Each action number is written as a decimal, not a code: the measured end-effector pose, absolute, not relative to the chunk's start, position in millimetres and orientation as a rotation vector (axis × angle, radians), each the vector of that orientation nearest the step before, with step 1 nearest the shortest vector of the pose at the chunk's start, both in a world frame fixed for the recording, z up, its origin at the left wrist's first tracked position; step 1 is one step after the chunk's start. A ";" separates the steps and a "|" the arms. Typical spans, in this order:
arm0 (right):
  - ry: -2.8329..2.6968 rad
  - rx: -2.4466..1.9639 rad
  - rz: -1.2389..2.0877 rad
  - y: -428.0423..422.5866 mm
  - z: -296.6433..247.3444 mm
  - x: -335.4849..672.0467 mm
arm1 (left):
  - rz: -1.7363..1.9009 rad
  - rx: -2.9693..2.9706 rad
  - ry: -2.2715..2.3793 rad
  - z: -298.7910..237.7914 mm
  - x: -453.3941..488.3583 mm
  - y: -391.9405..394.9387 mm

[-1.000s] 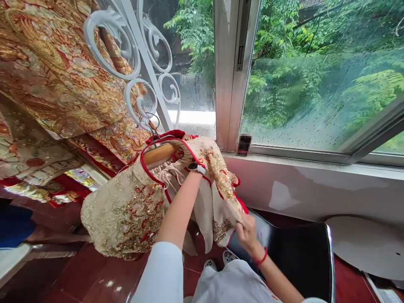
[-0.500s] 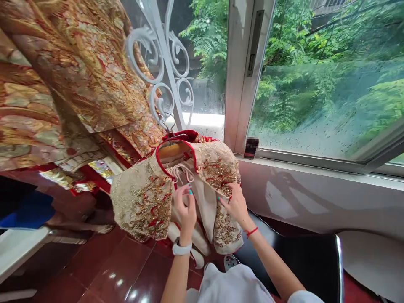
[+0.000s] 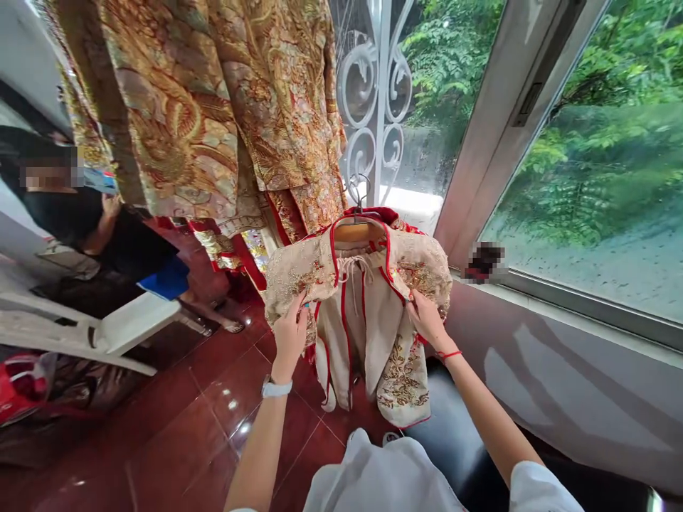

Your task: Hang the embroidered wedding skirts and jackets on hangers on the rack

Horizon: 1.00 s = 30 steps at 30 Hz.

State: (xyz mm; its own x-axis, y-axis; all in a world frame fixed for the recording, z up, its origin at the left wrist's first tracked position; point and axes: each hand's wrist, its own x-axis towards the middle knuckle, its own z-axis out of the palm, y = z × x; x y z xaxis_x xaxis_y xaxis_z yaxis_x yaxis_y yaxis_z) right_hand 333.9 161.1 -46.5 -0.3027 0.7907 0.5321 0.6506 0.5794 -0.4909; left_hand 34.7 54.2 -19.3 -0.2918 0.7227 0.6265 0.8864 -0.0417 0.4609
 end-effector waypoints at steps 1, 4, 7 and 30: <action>-2.016 -1.078 0.262 152.9 -37.4 329.5 | -1.317 -1.702 -1.976 -10.8 47.7 50.1; -1.945 -0.954 0.320 128.6 -19.8 306.6 | -1.354 -1.670 -1.896 0.2 100.2 49.9; -2.024 -0.984 0.391 123.0 -23.8 282.3 | -1.234 -1.694 -1.985 -16.1 141.9 71.8; -1.726 -1.159 0.003 277.9 23.7 351.6 | -2.343 -1.591 -2.060 -35.1 -67.3 103.4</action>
